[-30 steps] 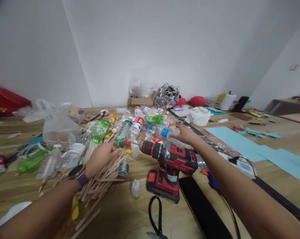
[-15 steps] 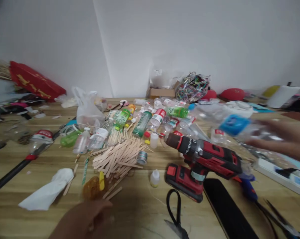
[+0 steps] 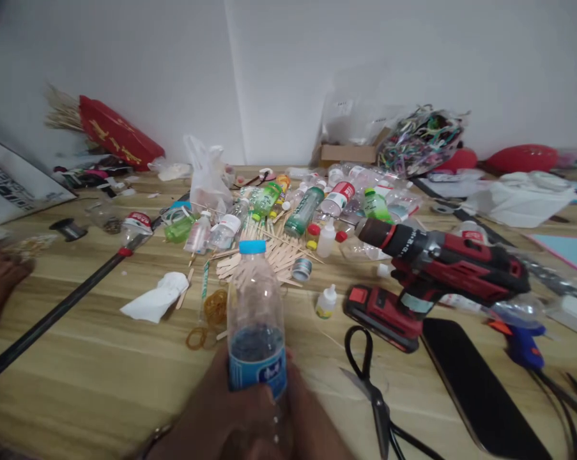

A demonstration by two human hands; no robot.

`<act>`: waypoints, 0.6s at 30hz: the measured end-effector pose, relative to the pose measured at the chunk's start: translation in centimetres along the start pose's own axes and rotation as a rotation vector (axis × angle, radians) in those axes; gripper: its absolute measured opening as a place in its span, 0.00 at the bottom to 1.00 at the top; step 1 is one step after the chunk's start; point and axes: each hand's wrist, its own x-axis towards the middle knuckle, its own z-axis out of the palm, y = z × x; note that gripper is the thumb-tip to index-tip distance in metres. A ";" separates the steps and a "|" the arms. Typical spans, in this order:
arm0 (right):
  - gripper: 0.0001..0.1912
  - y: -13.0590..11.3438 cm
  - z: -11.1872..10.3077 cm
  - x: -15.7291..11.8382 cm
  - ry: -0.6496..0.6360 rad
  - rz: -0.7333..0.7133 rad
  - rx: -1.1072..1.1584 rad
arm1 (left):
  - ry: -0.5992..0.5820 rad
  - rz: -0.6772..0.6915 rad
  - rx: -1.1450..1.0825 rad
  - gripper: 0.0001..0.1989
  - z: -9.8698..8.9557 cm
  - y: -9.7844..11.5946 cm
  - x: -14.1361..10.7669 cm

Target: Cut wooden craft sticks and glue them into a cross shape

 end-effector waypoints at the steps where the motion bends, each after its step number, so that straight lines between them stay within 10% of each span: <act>1: 0.24 0.2 0.3 0.1 -0.025 -0.039 0.005 | 0.091 0.007 0.097 0.33 -0.6 0.1 -0.4; 5: 0.19 -0.5 -1.0 0.8 0.098 0.060 -0.068 | 0.338 0.089 0.756 0.27 -3.1 0.5 -1.7; 10: 0.17 -2.0 -3.7 2.4 0.201 0.100 -0.268 | 0.153 0.138 1.262 0.36 -4.2 -1.7 -3.2; 18: 0.15 -0.6 -3.3 2.0 0.288 -0.049 -0.165 | -0.058 0.022 1.229 0.34 -3.7 -0.2 -3.7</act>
